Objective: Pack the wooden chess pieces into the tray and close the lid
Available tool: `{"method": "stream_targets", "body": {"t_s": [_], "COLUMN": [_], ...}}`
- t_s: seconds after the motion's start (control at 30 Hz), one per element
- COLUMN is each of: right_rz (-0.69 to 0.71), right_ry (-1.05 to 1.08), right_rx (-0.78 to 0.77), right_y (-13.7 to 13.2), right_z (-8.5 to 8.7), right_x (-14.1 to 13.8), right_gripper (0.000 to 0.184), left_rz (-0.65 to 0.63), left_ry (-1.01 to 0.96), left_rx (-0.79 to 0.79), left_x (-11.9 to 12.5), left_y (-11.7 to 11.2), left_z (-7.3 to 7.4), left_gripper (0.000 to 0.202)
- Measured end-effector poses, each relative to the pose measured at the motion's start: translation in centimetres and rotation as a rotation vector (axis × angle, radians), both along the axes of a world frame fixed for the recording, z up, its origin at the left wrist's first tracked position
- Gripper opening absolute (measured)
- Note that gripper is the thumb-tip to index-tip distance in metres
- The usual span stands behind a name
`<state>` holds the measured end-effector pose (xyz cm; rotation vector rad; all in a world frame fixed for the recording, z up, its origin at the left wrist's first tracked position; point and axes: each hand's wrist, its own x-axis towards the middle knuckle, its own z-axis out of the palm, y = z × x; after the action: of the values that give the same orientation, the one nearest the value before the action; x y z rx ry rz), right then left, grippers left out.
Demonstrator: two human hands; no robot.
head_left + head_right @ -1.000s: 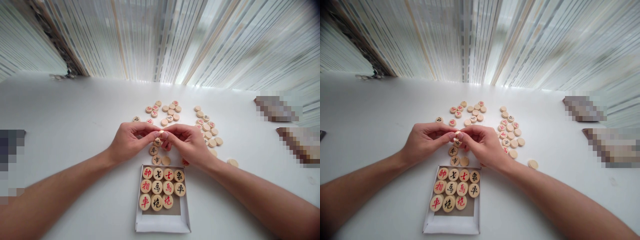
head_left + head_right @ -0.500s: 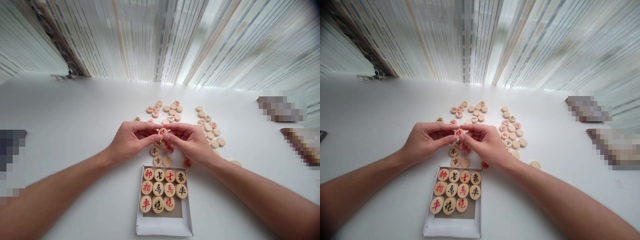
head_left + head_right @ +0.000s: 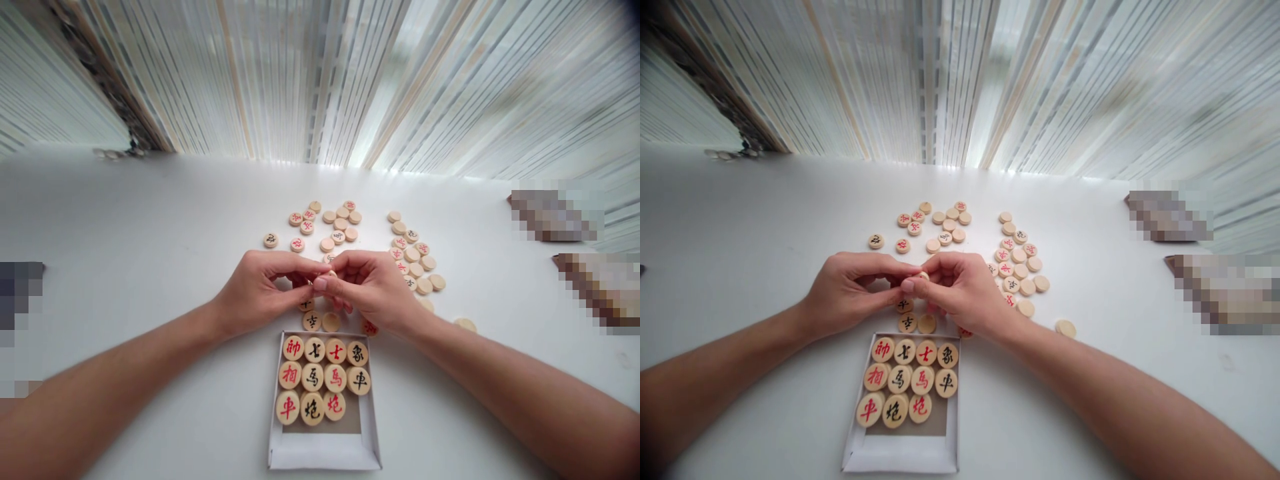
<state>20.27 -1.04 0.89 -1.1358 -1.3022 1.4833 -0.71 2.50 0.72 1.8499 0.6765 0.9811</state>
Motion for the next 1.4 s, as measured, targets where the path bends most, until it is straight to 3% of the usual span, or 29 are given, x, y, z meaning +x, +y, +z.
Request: {"method": "stream_targets", "body": {"t_s": [0.5,0.97,1.2,1.4], "right_rz": [0.087,-0.002,-0.055,-0.116], "right_ry": [0.045,-0.003,-0.155,-0.020], "right_rx": [0.159,0.357,0.501,0.393], "right_y": [-0.1,-0.7,-0.6,-0.8], "right_z": [0.1,-0.7,-1.2,-1.0], "right_x": [0.0,-0.2,0.3,-0.2], "right_gripper": [0.022,0.018,0.019,0.029], "left_rz": [-0.036,0.057,0.050,0.106], "left_ry": [-0.087,-0.120,-0.115,-0.107], "left_rx": [-0.025,0.117,0.150,0.027], "left_x": [0.0,-0.4,-0.4,-0.2], "left_y": [0.0,0.2,0.2,-0.2], "left_z": [-0.5,-0.7,-0.8,-0.6], "left_gripper": [0.032,0.038,0.038,0.031]}}
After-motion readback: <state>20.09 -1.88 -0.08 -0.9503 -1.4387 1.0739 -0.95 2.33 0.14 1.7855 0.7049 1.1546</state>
